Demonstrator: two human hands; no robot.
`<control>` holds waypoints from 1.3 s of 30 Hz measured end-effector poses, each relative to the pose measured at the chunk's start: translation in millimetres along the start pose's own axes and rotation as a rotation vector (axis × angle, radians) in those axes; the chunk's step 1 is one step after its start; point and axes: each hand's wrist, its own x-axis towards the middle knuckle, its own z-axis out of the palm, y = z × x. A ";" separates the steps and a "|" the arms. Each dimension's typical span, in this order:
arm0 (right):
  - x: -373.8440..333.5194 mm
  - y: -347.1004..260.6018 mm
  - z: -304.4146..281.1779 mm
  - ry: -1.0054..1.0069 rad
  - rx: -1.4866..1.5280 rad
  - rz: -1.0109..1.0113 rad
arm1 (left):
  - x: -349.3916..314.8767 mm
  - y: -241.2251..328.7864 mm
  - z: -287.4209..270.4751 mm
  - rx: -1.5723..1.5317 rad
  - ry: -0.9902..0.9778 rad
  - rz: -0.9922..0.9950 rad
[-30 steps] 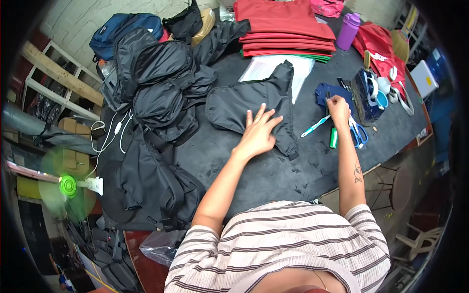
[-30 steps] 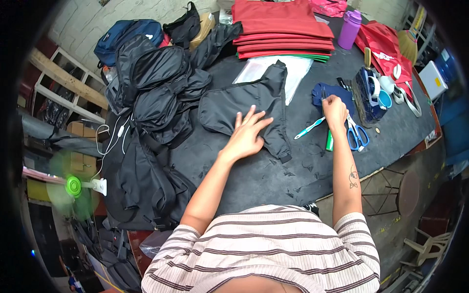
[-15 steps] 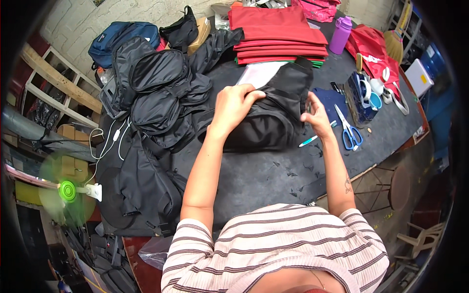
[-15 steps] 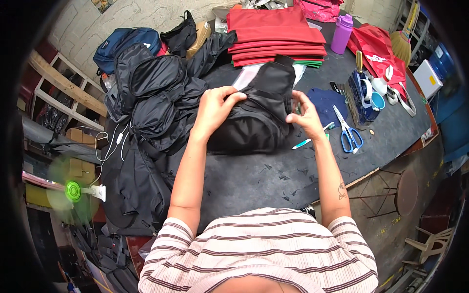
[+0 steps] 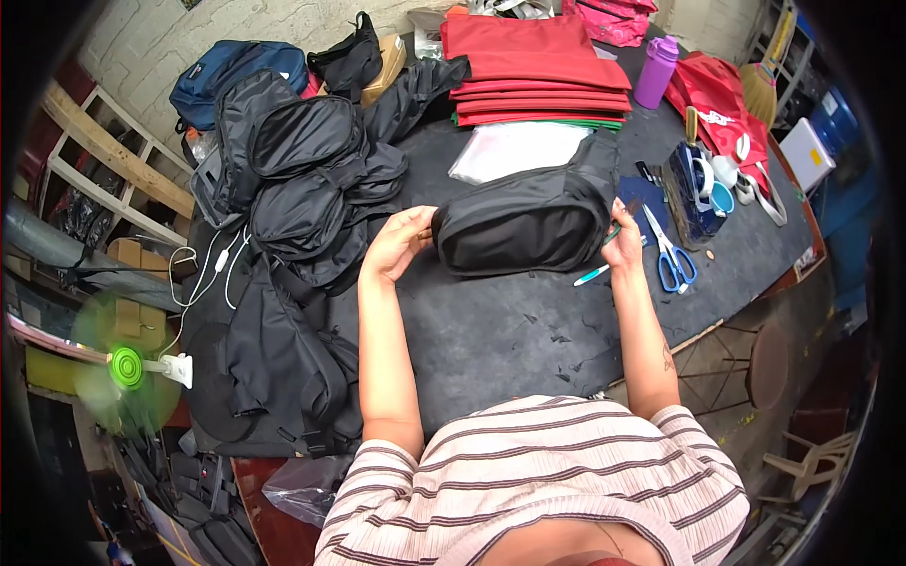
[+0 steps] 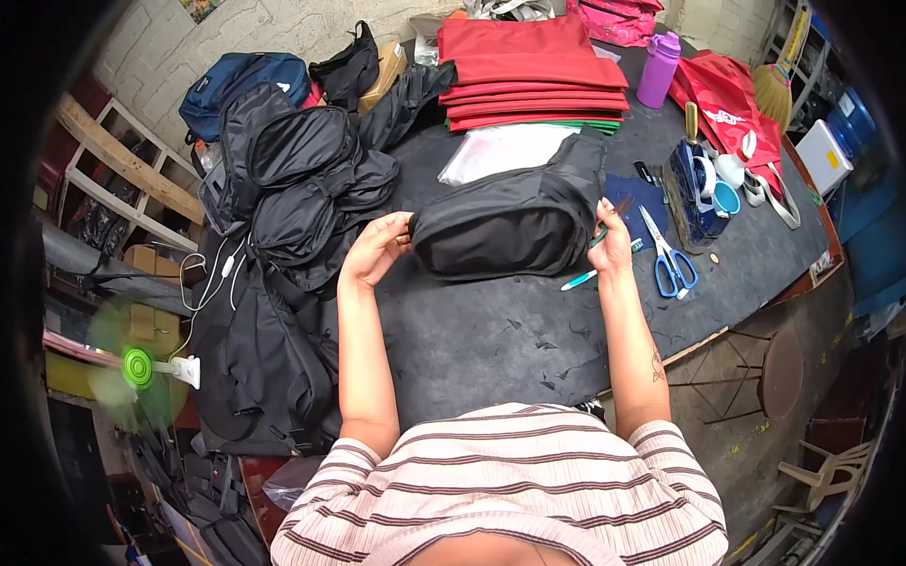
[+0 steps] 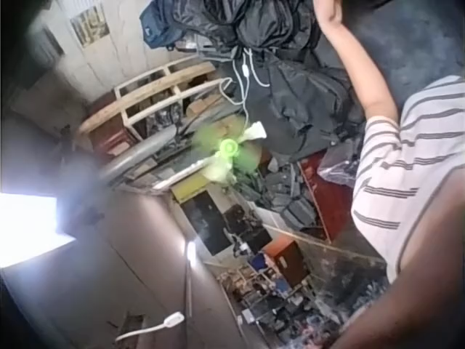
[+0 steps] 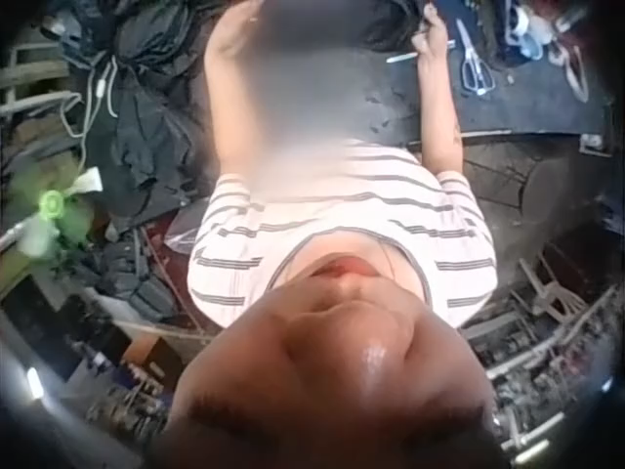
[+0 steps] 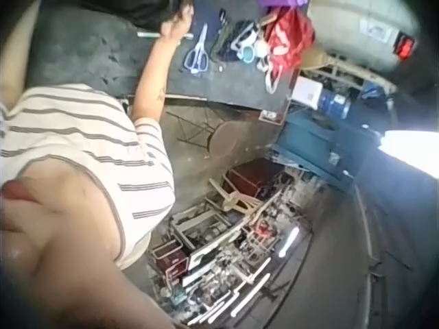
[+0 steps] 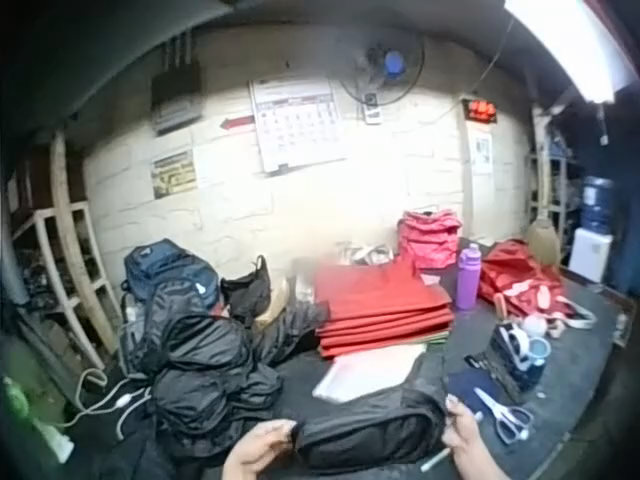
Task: Inspecting a black bag for quality, trimming loose threads with scissors and a small tool.
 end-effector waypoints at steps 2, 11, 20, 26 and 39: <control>4.1 -3.7 -7.6 0.256 0.112 0.219 | -6.1 1.2 1.3 -0.349 -0.228 0.120; 30.7 -11.7 -24.2 0.273 0.287 0.579 | 2.5 33.1 22.6 -0.986 -0.318 0.135; -0.8 -11.9 58.6 0.136 0.136 0.496 | 11.2 21.8 30.4 -1.063 0.124 0.138; -1.1 -3.0 53.6 0.167 0.070 0.438 | 21.7 -4.6 30.7 -0.245 0.905 -0.001; -30.9 19.8 129.5 0.068 -0.448 0.113 | 21.9 11.1 112.7 0.212 0.229 0.369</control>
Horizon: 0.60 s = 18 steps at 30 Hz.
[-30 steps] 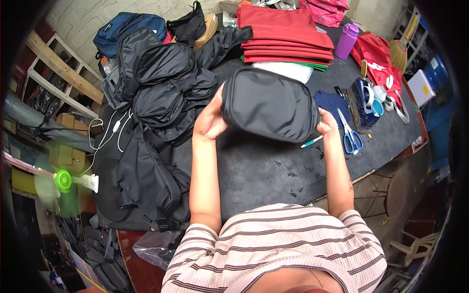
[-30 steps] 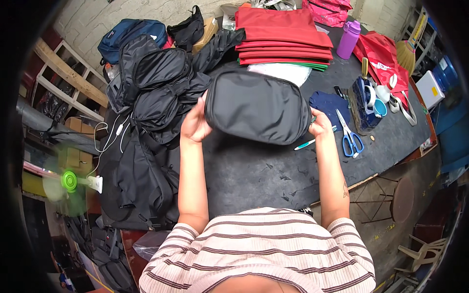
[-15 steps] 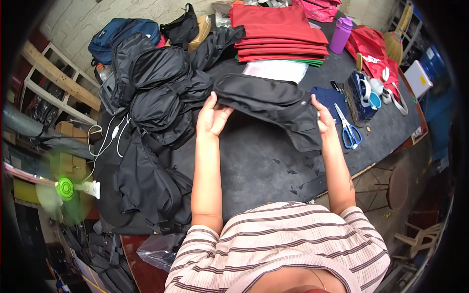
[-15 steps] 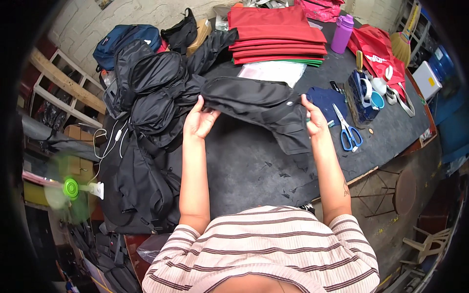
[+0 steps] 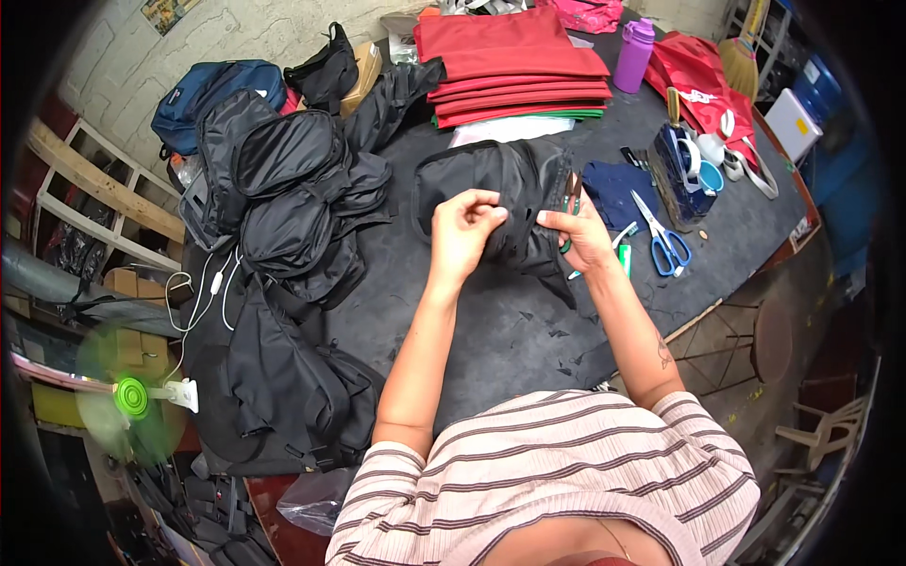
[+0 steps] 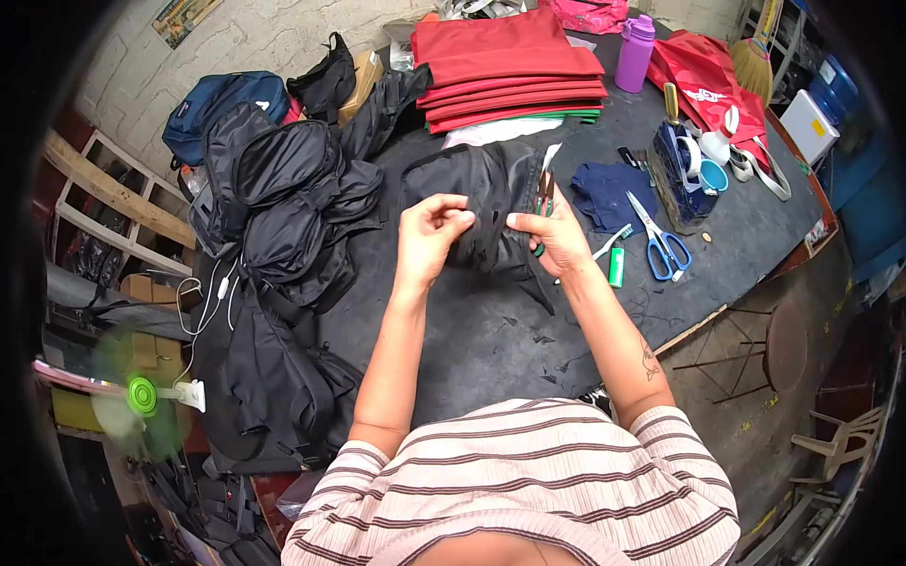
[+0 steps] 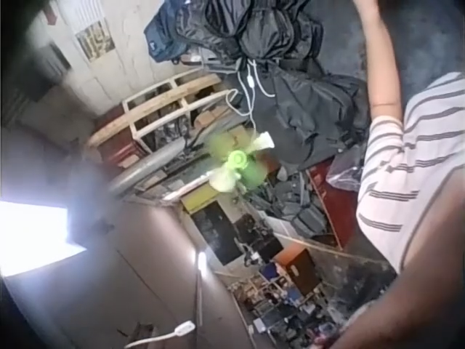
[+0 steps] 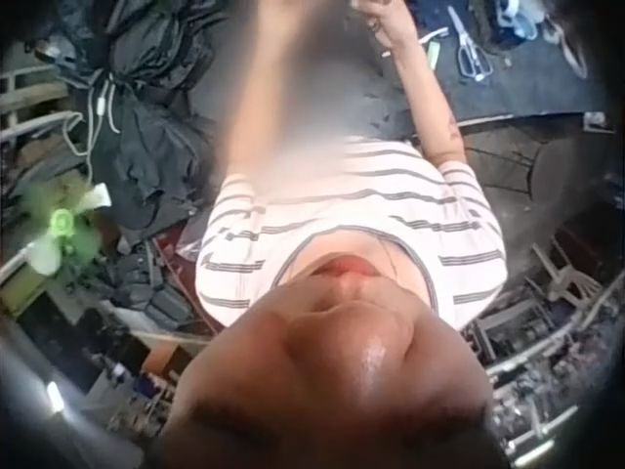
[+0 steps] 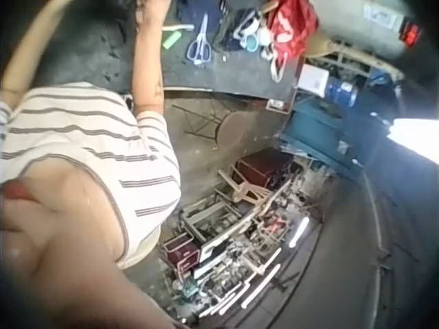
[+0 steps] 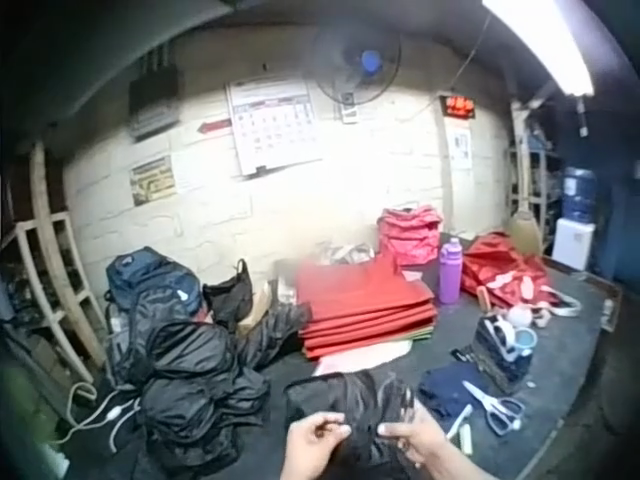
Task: Inspecting a black bag for quality, trimming loose threads with scissors and a small tool.
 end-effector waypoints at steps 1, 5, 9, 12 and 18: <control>0.5 -0.2 -2.1 0.029 -0.031 -0.082 | -1.1 -1.4 -1.4 -0.110 0.016 0.016; 0.0 -5.1 -3.9 0.013 -0.105 -0.156 | -10.4 -2.8 -2.7 -0.287 0.045 -0.064; 1.2 0.2 -0.7 -0.077 -0.050 -0.194 | -14.5 3.7 7.1 -0.228 0.047 -0.105; -4.4 1.9 6.3 -0.071 -0.058 -0.219 | -14.6 2.3 10.5 0.011 0.070 -0.042; 3.0 17.5 -14.6 0.225 -0.479 -0.529 | -18.6 16.9 10.8 0.436 0.210 0.240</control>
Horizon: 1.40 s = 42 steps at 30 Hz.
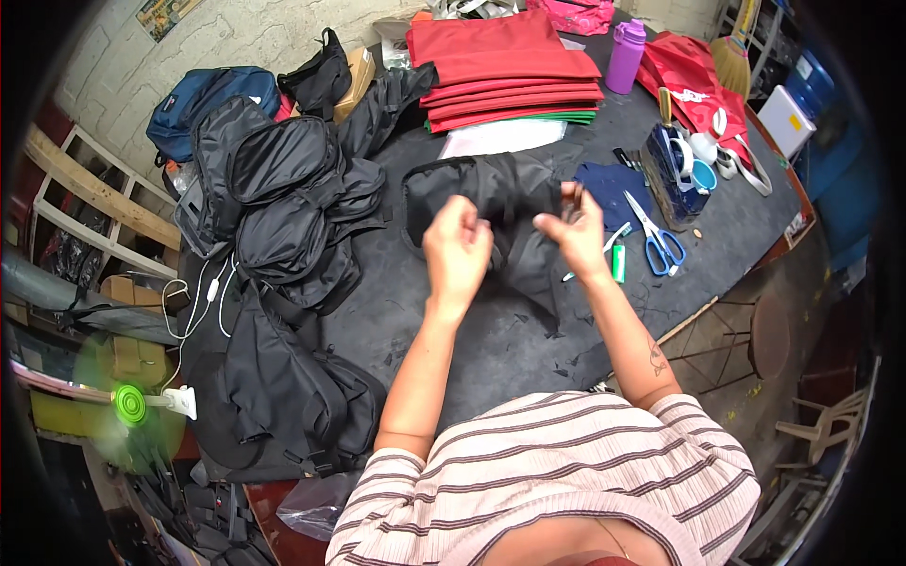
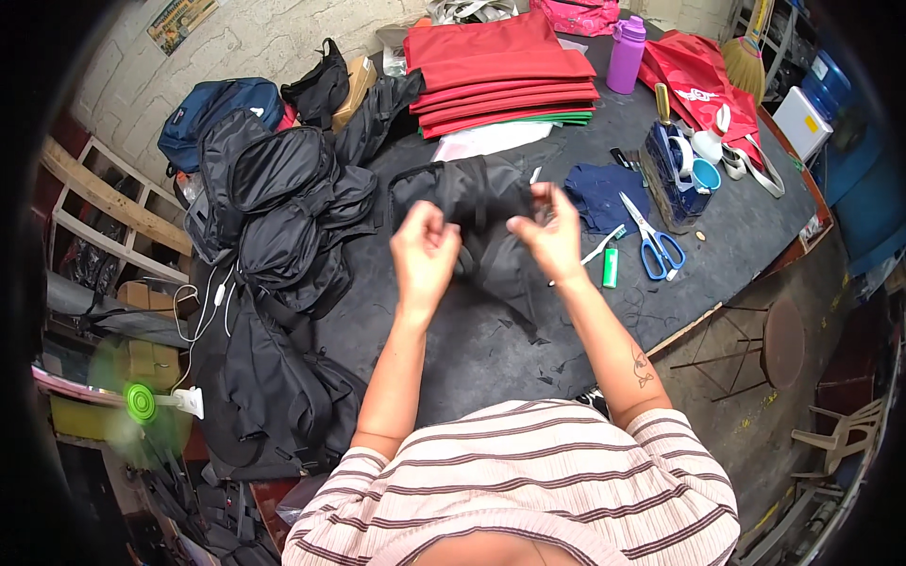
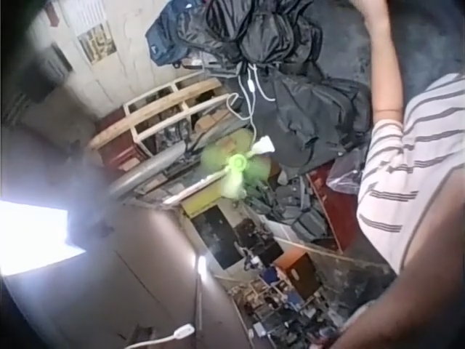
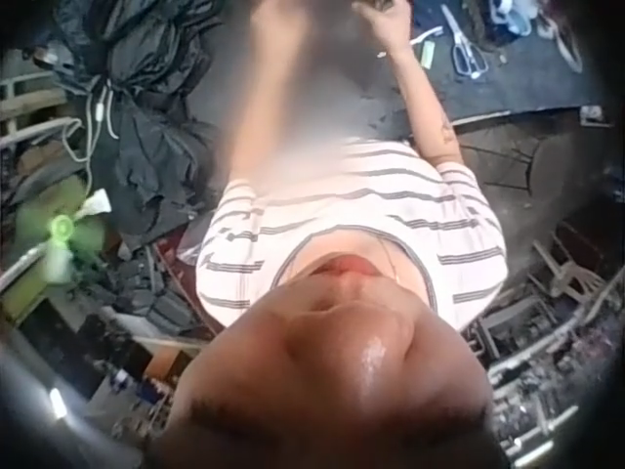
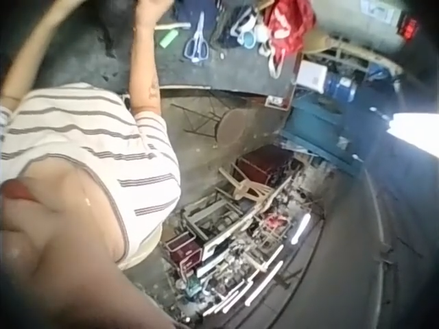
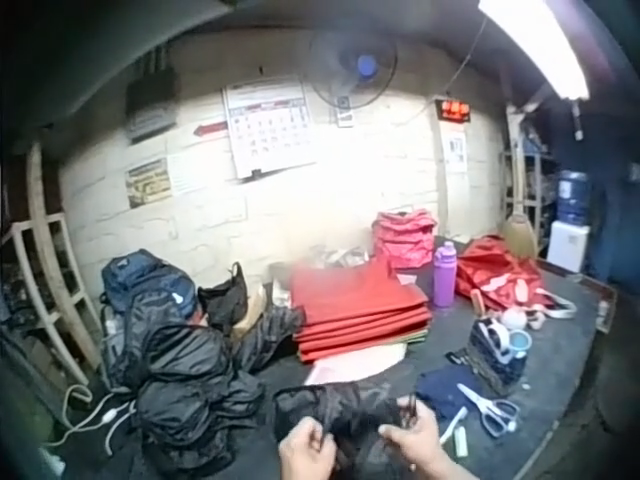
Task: Inspecting a black bag for quality, trimming loose threads with scissors and a small tool.
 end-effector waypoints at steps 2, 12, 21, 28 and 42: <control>19.9 30.0 -35.0 0.151 -0.017 0.111 | 13.0 -11.3 -25.9 -0.128 0.202 0.110; 3.9 67.9 -51.2 -0.066 -0.901 0.127 | -15.2 -12.1 5.4 0.207 0.048 -0.011; -44.8 14.5 13.1 -0.543 -0.414 0.142 | -57.2 -11.1 26.3 0.111 0.205 0.370; -55.8 44.7 -5.4 -0.794 -0.219 0.004 | -104.6 -16.6 19.4 -0.028 0.145 0.645; -55.2 18.8 14.3 -0.676 -0.479 -0.280 | -58.4 51.7 -12.2 -0.472 0.095 0.007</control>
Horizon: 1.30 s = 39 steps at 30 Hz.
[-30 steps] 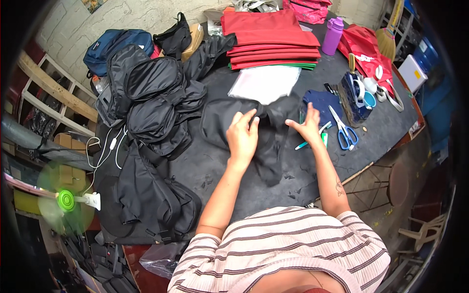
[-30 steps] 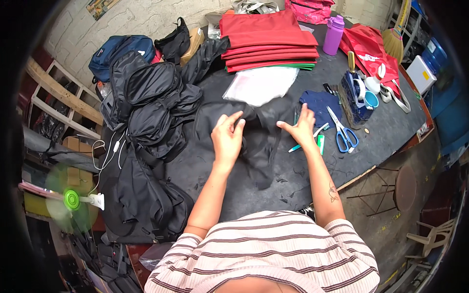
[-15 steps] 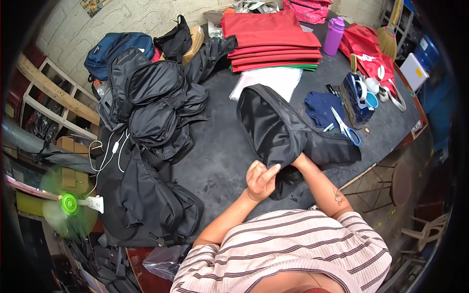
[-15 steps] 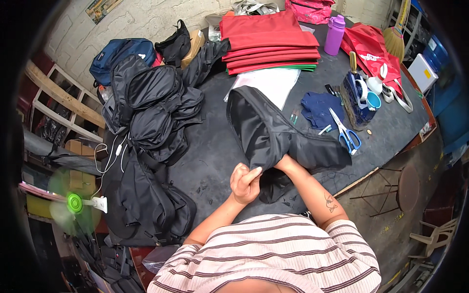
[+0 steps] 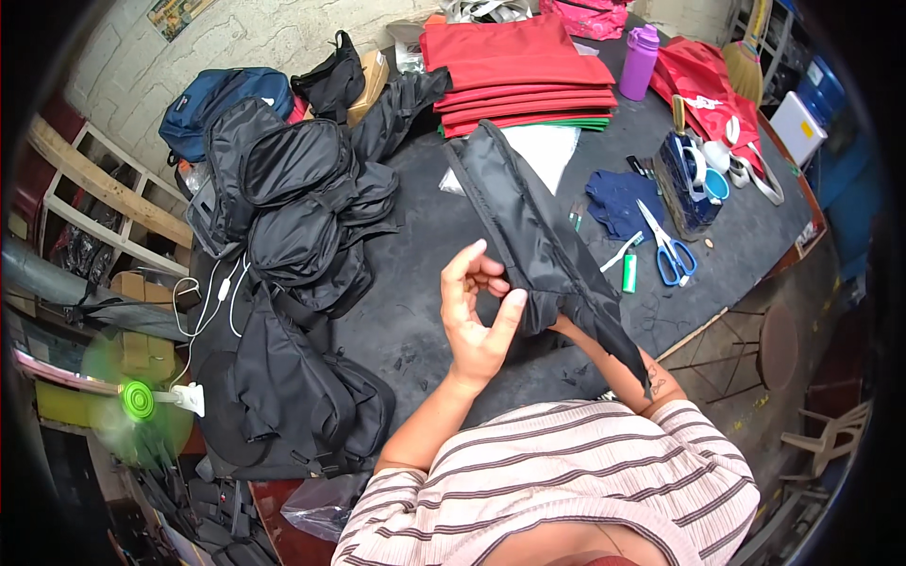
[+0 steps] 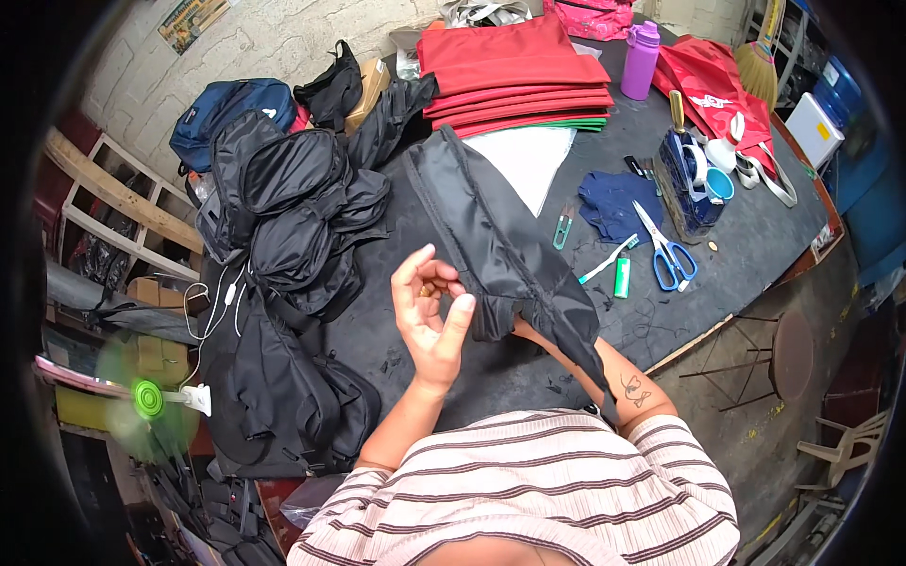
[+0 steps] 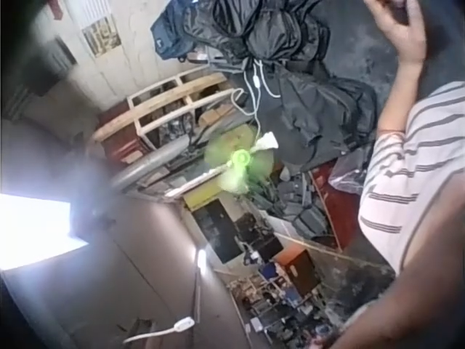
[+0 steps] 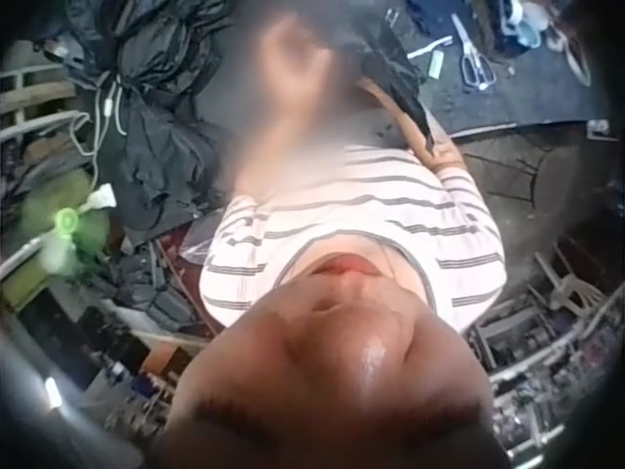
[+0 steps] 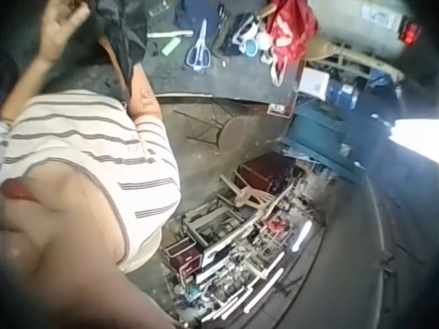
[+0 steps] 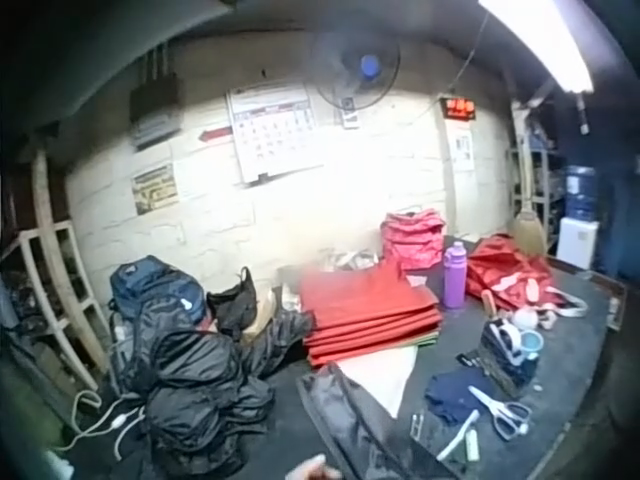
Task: Inspecting a black bag for quality, trimming loose threads with scissors and a small tool.
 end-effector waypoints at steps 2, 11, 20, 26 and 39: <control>1.0 -2.1 0.7 0.026 -0.024 0.021 | 9.1 5.8 0.1 0.106 -0.065 0.019; 22.9 -80.4 -29.2 -0.374 -0.446 0.265 | 31.4 -16.8 -22.6 -0.155 0.095 -0.158; 14.5 -28.8 -110.1 -0.671 1.066 0.409 | 59.4 -18.4 -78.3 -0.145 0.230 -0.230; 17.4 70.3 -66.2 0.320 -0.287 0.545 | 43.0 -34.0 -43.7 -0.340 0.149 -0.323; 36.2 16.6 -102.0 0.620 -0.321 0.429 | 39.1 -44.0 -27.5 -0.368 0.004 -0.471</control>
